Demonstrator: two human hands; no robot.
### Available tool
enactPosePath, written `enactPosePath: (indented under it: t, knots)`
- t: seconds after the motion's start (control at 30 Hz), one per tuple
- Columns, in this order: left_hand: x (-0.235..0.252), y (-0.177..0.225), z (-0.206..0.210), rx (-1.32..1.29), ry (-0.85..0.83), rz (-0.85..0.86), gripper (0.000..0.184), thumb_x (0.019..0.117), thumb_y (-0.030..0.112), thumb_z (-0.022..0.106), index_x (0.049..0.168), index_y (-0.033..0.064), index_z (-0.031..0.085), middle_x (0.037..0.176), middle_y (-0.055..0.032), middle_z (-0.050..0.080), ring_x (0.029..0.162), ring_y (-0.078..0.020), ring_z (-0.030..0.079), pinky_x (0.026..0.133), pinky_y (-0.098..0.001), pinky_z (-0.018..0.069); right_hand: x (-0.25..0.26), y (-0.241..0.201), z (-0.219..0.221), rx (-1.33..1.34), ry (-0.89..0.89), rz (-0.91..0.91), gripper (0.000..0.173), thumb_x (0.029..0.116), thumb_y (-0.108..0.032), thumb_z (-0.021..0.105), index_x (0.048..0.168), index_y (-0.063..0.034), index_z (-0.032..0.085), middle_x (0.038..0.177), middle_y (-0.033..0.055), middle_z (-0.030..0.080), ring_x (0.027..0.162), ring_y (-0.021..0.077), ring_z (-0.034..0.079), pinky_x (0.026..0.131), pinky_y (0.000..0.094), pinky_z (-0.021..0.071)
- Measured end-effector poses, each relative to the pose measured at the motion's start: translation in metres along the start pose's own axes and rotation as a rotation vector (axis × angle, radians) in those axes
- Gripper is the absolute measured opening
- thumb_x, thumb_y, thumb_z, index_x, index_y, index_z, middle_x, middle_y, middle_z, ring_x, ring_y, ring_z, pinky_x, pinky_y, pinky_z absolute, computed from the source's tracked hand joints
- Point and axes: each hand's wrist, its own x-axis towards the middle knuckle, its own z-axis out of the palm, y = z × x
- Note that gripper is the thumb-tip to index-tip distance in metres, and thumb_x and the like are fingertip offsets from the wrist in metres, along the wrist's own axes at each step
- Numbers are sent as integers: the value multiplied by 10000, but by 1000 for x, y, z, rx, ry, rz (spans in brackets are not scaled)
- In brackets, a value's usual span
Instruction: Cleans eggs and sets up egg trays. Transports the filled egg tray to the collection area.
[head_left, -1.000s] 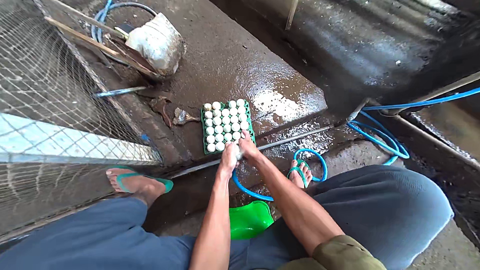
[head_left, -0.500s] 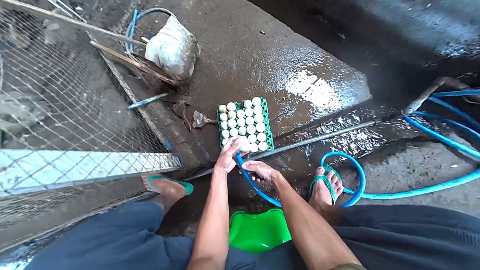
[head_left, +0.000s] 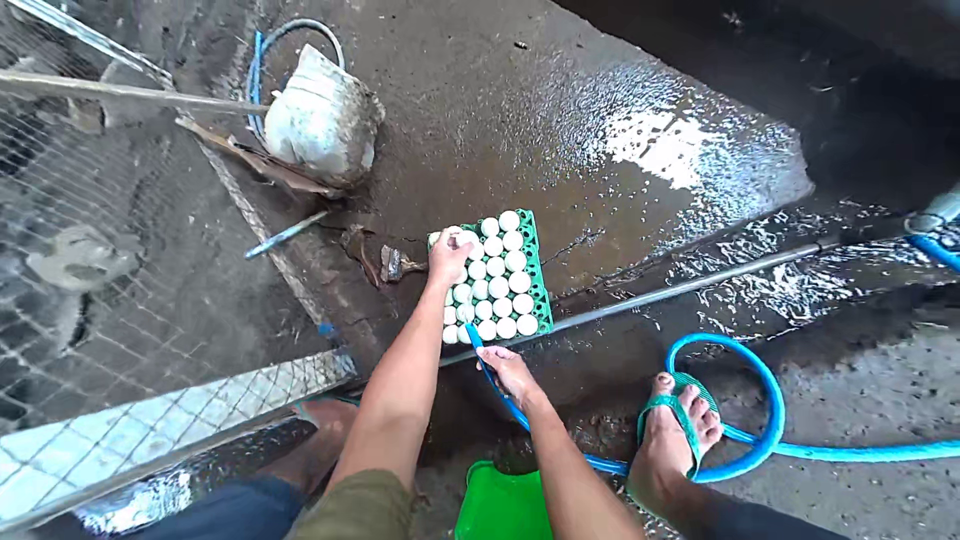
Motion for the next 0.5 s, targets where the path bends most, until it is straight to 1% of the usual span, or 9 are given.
enactPosePath:
  t: [0.07,0.13,0.17,0.2,0.27,0.33,0.37,0.43,0.5]
  knots:
    - [19,4,5,168,-19,24,485,944,231,716,1376,55,582,1283,-203,651,1214,-340,618,1066,-549,465,0,-2,-2,10,5,17,291,1047,-332,598,1198,-101,691,874,11,682,499,44,419,447,211,336]
    - [33,4,11,316,-31,41,473,955,262,703,1375,72,599,1358,-207,607,1307,-377,541,1117,-593,391,0,-2,-2,5,-2,23,299,1047,-330,599,1209,-96,690,896,18,692,501,47,424,454,214,344]
    - [38,5,14,372,-22,34,455,953,273,703,1363,94,619,1394,-210,574,1343,-401,490,1116,-627,356,1,-2,-2,3,-7,23,300,1047,-328,600,1212,-93,687,904,21,695,500,48,425,454,214,345]
    - [40,6,16,414,-11,15,437,952,287,703,1354,126,640,1436,-211,528,1365,-425,444,1102,-653,343,1,-1,-1,2,-11,25,299,1048,-326,599,1213,-93,685,906,20,693,500,47,425,454,214,345]
    - [39,6,17,423,23,-48,437,967,331,678,1376,181,643,1478,-216,466,1376,-449,397,1070,-669,350,2,0,-1,3,-5,32,295,1045,-326,605,1205,-93,692,900,17,687,502,46,423,455,213,347]
    - [30,2,10,374,81,-99,469,1009,347,589,1432,142,581,1475,-248,462,1375,-473,401,1066,-684,354,3,1,1,3,4,37,287,1044,-325,606,1186,-93,698,895,12,685,506,45,424,462,212,349]
    - [24,-2,5,360,117,-129,479,1002,350,574,1416,110,575,1442,-259,491,1352,-476,427,1054,-679,367,4,1,1,4,7,39,283,1045,-322,605,1180,-91,698,894,12,685,505,44,423,460,211,348]
    - [12,-19,-3,350,109,-173,534,952,366,644,1385,65,562,1408,-278,512,1337,-484,442,1058,-691,361,5,1,1,7,14,39,278,1042,-320,611,1172,-91,701,893,13,689,501,42,424,457,211,346]
    - [5,-37,-7,396,68,-137,545,918,345,724,1365,64,586,1409,-252,527,1334,-464,458,1057,-689,366,6,2,2,10,20,32,280,1041,-323,612,1171,-93,702,887,12,687,501,45,424,457,212,346]
